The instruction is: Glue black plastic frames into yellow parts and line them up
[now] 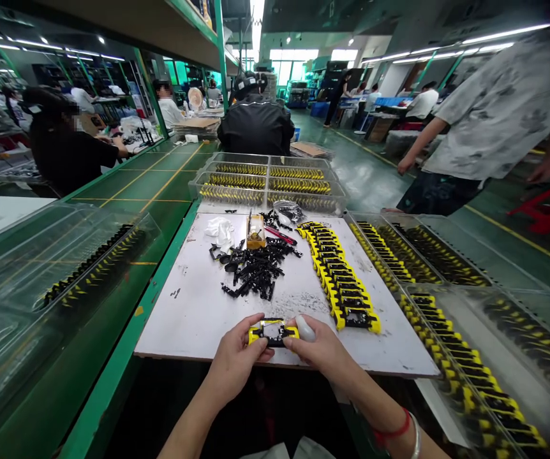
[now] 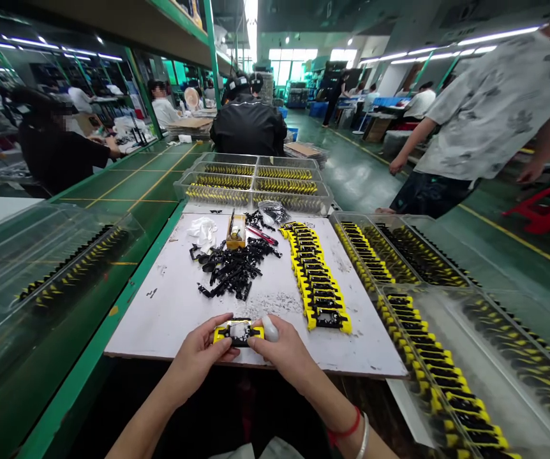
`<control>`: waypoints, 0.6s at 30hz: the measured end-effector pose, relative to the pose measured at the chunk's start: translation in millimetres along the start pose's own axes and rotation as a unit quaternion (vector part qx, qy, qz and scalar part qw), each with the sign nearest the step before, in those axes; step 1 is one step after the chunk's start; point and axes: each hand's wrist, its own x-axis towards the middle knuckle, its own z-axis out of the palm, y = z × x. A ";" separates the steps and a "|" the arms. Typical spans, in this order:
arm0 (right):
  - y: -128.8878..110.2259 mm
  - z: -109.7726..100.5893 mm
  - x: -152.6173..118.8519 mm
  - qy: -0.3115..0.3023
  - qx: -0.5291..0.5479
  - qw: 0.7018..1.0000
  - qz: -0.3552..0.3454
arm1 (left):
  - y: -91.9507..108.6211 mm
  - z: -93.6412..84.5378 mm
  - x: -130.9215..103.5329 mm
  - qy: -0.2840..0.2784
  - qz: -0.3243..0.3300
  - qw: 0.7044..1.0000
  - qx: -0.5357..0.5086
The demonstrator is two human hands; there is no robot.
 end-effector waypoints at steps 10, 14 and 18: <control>1.4 -3.3 -4.2 0.014 -0.041 0.999 -0.032 | -3.0 2.3 2.2 0.002 0.023 1.000 0.010; 1.2 0.3 -5.8 0.058 -0.045 0.996 -0.050 | -11.7 1.0 3.3 0.020 0.054 0.991 0.122; 6.2 10.4 -2.2 0.083 0.048 0.995 0.011 | -23.8 -7.9 9.5 0.124 0.190 0.915 0.333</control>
